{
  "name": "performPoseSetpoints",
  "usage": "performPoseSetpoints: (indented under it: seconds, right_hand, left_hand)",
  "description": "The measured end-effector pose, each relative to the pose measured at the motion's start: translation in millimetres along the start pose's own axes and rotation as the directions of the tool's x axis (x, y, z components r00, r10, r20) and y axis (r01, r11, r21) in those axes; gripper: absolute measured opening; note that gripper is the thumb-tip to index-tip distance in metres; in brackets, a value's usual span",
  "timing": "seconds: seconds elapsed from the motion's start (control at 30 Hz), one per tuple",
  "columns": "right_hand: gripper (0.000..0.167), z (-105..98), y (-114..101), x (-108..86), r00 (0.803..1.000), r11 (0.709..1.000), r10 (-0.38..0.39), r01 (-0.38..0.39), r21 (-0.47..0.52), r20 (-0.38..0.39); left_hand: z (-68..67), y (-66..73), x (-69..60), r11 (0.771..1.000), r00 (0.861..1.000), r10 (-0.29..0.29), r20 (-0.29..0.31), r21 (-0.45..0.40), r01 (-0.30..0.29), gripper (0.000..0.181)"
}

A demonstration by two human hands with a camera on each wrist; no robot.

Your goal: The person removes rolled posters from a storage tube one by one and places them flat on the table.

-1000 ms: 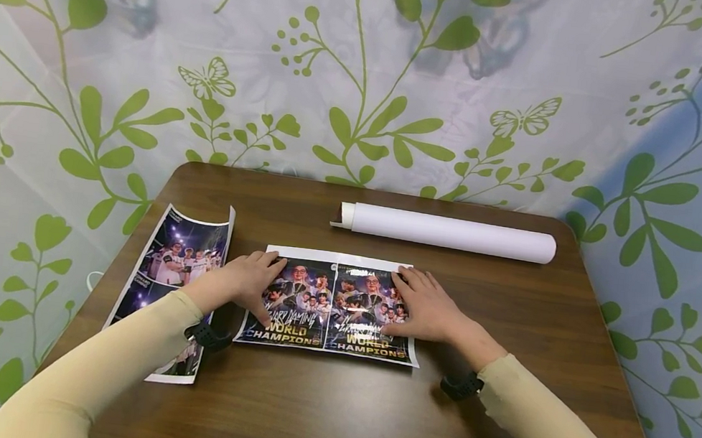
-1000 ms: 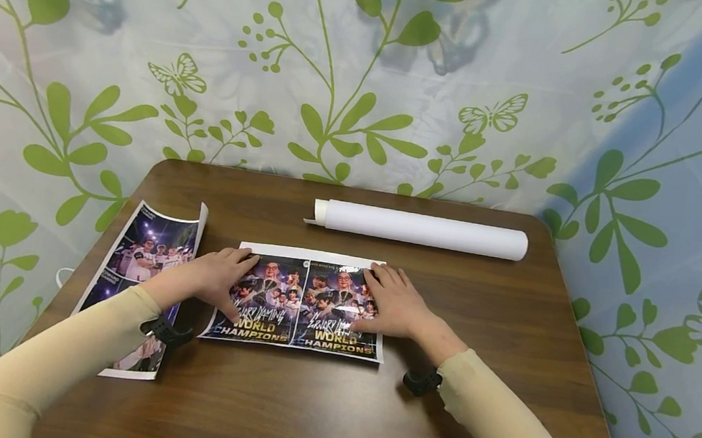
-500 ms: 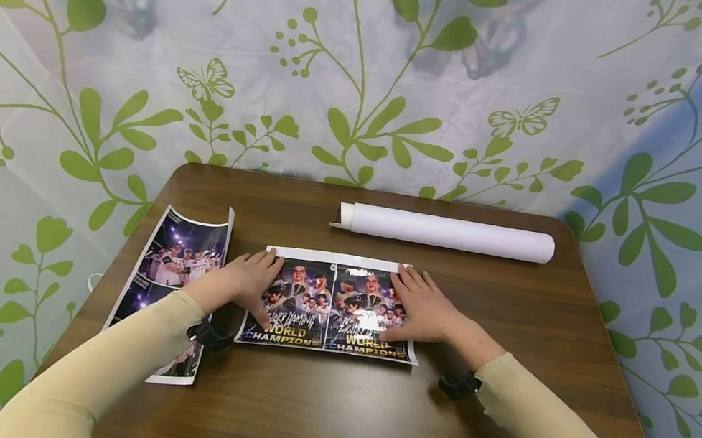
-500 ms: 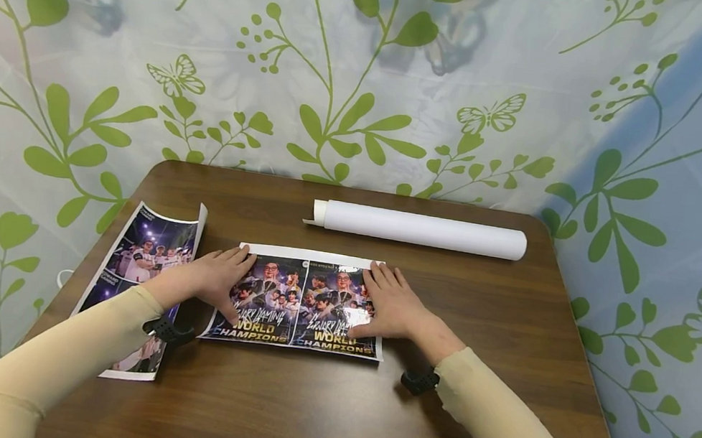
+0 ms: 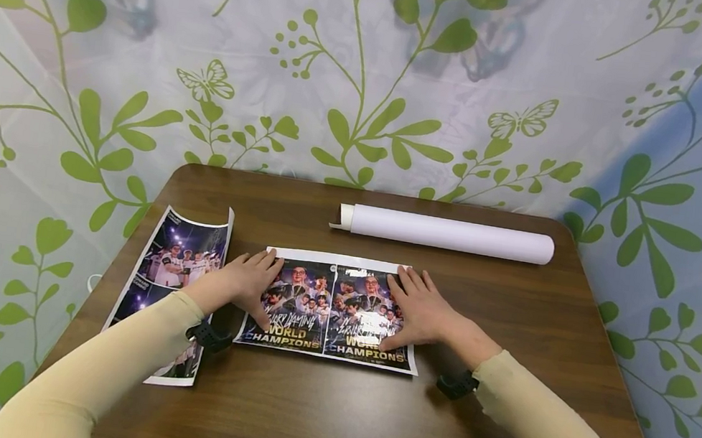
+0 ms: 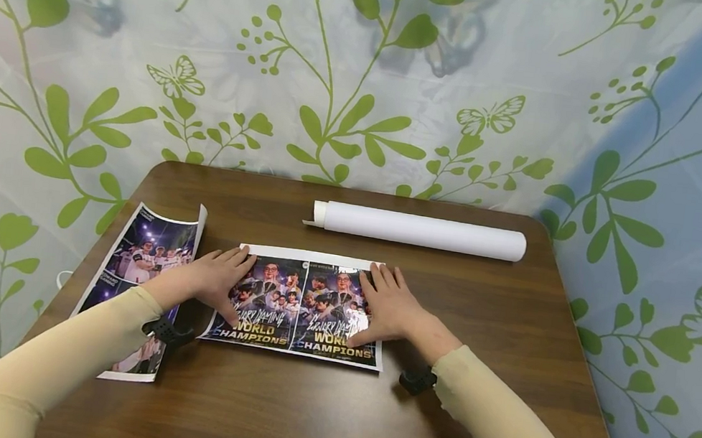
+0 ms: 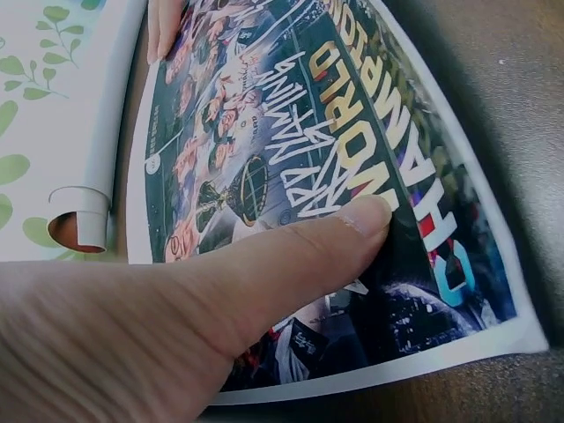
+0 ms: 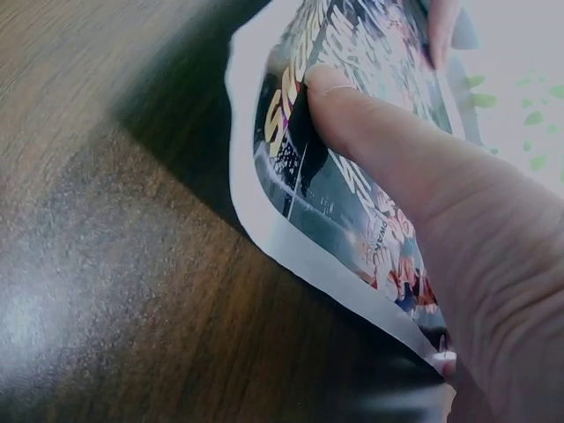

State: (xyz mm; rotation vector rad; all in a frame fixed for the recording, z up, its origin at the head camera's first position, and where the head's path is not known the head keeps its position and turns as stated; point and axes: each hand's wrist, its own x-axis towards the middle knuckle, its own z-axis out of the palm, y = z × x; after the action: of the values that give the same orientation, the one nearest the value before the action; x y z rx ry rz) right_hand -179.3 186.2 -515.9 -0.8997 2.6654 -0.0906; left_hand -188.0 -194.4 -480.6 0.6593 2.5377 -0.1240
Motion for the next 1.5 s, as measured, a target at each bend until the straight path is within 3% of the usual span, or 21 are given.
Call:
performPoseSetpoints:
  seconds: [0.27, 0.47, 0.57, 0.67, 0.9, 1.07, 1.5]
  right_hand:
    - [0.142, 4.2, -1.6, -0.2, 1.000, 1.000, -0.005, 0.005, -0.006, -0.008]
    - [0.140, 4.4, -2.2, -2.1, 1.000, 1.000, -0.006, 0.006, -0.021, -0.026]
    - [0.140, 6.9, -1.0, -3.2, 0.999, 1.000, -0.003, 0.002, -0.025, -0.037]
    - [0.137, 11.6, 1.1, -5.2, 0.998, 1.000, -0.016, 0.015, -0.020, -0.060]
    - [0.116, 22.4, 2.9, -14.9, 0.987, 0.997, -0.076, 0.072, -0.037, -0.144]
    - [0.106, 18.0, -2.7, -24.2, 0.982, 0.990, -0.138, 0.133, -0.040, -0.128]
    - [0.135, 11.3, -13.0, -34.3, 0.987, 0.987, -0.161, 0.161, 0.003, -0.001]
  left_hand:
    - [2.1, 3.5, -12.7, 0.995, 0.997, 0.067, -0.032, 0.071, -0.065, 0.123]
    - [6.4, 4.4, -19.4, 0.990, 0.990, 0.138, -0.006, -0.027, -0.138, 0.115]
    - [7.0, 5.2, -21.5, 0.988, 0.991, 0.134, 0.024, -0.086, -0.132, 0.125]
    - [10.0, 7.6, -21.6, 0.990, 0.992, 0.112, 0.059, -0.087, -0.107, 0.135]
    - [14.4, 14.8, -20.7, 0.997, 0.994, 0.082, 0.076, -0.004, -0.082, 0.143]
    - [14.6, 17.8, -20.6, 0.996, 0.995, 0.073, 0.066, 0.038, -0.076, 0.145]
    - [14.2, 16.5, -20.0, 0.992, 0.995, 0.076, 0.066, 0.095, -0.082, 0.149]
